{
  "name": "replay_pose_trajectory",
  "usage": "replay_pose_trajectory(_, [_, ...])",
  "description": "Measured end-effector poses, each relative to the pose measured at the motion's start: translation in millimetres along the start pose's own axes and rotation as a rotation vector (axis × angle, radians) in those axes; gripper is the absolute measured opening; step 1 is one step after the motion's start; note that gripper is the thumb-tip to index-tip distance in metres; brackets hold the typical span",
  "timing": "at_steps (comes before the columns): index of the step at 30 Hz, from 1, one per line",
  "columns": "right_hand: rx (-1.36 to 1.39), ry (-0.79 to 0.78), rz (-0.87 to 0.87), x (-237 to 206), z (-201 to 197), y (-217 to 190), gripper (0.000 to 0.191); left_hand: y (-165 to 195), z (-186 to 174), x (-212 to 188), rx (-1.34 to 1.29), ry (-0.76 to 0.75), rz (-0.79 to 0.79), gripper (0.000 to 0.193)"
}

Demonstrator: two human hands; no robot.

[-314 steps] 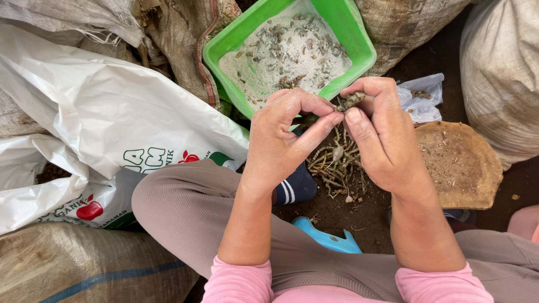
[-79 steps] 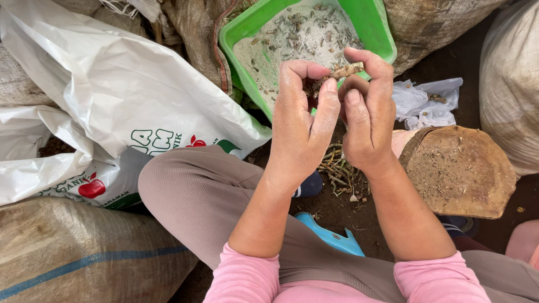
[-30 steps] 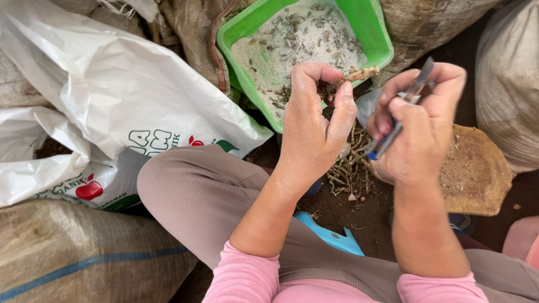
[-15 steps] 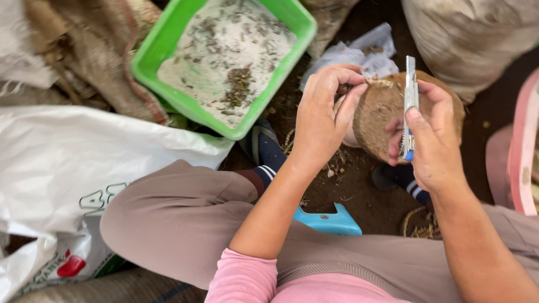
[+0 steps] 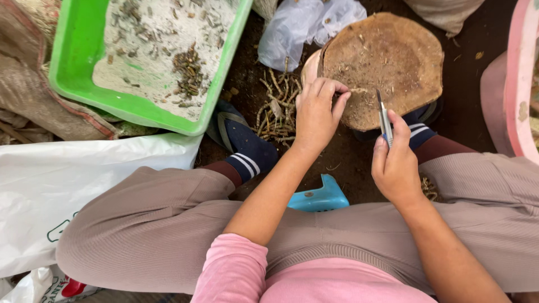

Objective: The person sits on a low stool and uses a small knife to peel and cut root vegetables. They hold each root, remove the outer layer, and slice it into small pieces on a wooden board, then place the pieces into a green tray containing a white granular substance.

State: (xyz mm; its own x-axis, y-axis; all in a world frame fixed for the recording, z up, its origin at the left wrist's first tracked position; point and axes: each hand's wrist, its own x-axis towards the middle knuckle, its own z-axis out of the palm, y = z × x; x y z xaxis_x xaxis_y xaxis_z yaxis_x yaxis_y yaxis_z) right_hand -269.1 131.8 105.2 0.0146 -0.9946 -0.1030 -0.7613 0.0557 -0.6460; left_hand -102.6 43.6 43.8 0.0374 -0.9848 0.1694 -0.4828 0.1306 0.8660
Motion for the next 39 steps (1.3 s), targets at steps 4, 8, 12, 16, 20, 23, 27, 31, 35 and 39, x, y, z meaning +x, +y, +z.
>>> replay_pose_trajectory(4, [-0.135,0.014,-0.160,9.3,7.9,6.8,0.049,-3.2,4.4,-2.7,0.059,0.012,0.004,0.013])
replay_pose_trajectory(8, [-0.146,0.000,-0.213,14.0,17.1,8.4,0.048,-3.2,4.1,-4.2,0.073,0.032,0.005,0.014])
replay_pose_trajectory(12, [-0.142,-0.037,-0.178,18.3,22.2,8.4,0.048,-2.4,0.7,-5.3,0.072,0.013,-0.020,0.013])
replay_pose_trajectory(16, [-0.127,-0.052,-0.157,21.0,25.2,7.8,0.049,-3.0,-1.7,-4.7,0.079,-0.001,-0.019,0.013])
replay_pose_trajectory(20, [-0.116,-0.036,-0.177,20.9,26.5,4.6,0.049,-4.3,-1.8,-4.0,0.090,0.001,-0.008,0.013])
replay_pose_trajectory(23, [-0.136,-0.063,-0.146,25.7,27.6,2.4,0.049,-5.9,-1.2,-3.7,0.083,-0.001,-0.009,0.012])
replay_pose_trajectory(27, [-0.153,-0.098,-0.083,31.2,30.5,1.6,0.048,-6.8,1.1,-4.9,0.094,0.016,-0.015,0.013])
replay_pose_trajectory(31, [-0.144,-0.085,-0.114,21.2,28.5,4.7,0.048,-8.5,2.9,-4.4,0.118,-0.008,-0.068,0.019])
replay_pose_trajectory(35, [-0.095,-0.077,-0.133,6.2,21.7,11.9,0.047,-12.9,-2.9,-5.4,0.163,-0.016,0.057,0.021])
replay_pose_trajectory(39, [0.221,-0.152,0.123,7.6,15.3,22.8,0.052,-13.9,-9.2,-6.7,0.086,-0.019,0.036,0.020])
